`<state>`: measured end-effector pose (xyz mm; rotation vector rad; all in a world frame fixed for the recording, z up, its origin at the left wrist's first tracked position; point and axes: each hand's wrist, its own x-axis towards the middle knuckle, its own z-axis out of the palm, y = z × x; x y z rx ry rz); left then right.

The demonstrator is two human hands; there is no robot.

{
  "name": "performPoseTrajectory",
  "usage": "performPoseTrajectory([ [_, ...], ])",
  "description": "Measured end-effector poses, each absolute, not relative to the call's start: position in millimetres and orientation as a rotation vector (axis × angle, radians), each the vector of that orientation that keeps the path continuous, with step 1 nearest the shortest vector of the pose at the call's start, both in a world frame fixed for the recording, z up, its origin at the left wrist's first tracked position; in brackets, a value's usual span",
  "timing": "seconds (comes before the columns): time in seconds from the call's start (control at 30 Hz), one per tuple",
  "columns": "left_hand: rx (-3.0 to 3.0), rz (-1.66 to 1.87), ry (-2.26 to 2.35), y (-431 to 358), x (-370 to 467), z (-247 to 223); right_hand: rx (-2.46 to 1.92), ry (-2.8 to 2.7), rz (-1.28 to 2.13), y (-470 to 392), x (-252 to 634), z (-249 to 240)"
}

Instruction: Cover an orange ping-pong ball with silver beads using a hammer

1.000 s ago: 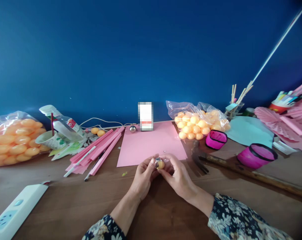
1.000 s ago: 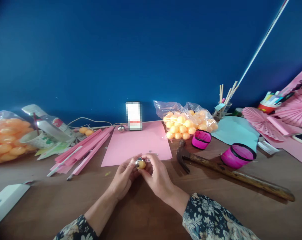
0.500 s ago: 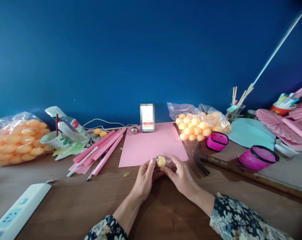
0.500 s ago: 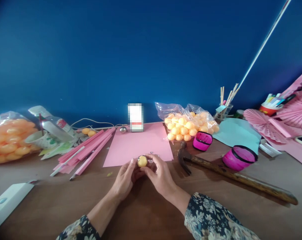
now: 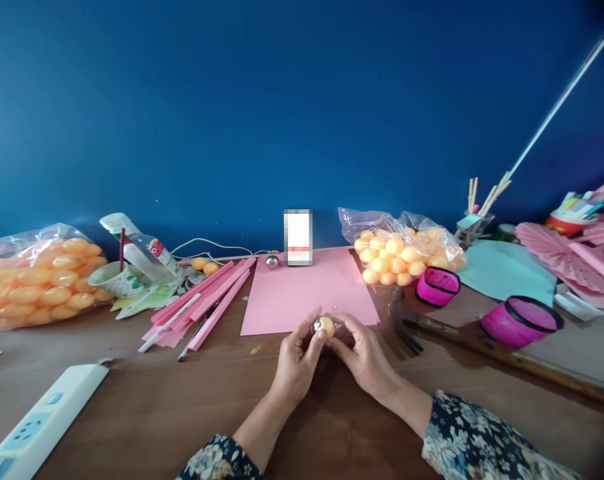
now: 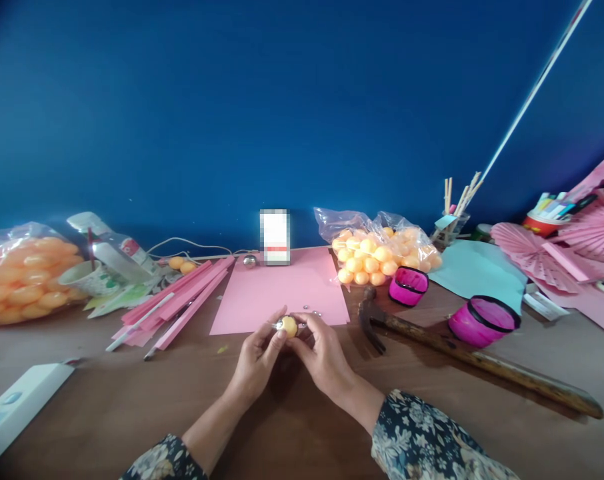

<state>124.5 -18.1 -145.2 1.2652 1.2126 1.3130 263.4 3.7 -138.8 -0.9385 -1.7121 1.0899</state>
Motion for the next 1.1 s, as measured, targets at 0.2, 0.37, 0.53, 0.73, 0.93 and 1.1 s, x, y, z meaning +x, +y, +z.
performPoseTrajectory([
  [0.2, 1.437, 1.193, 1.344, -20.1, 122.3, -144.8, -0.964, -1.81, 0.911, 0.6, 260.4, -144.8],
  [0.37, 1.57, 1.153, 1.379, -22.3, 125.7, -141.5, -0.966, -1.871, 0.772, -1.9, 258.5, -149.1],
  [0.53, 1.565, 1.143, 1.347, -24.4, 127.4, -138.3, -0.957, -1.887, 0.74, -1.1, 258.3, -151.7],
  [0.73, 1.475, 1.203, 1.326, -25.2, 127.3, -135.4, -0.974, -1.864, 0.708, -4.1, 257.4, -149.6],
  [0.93, 1.503, 1.223, 1.307, -26.9, 131.3, -133.4, -0.983, -1.93, 0.624, -8.9, 253.8, -145.2],
  [1.1, 1.517, 1.246, 1.371, -28.5, 131.4, -132.4, -0.928, -1.964, 0.647, -9.8, 253.5, -146.1],
])
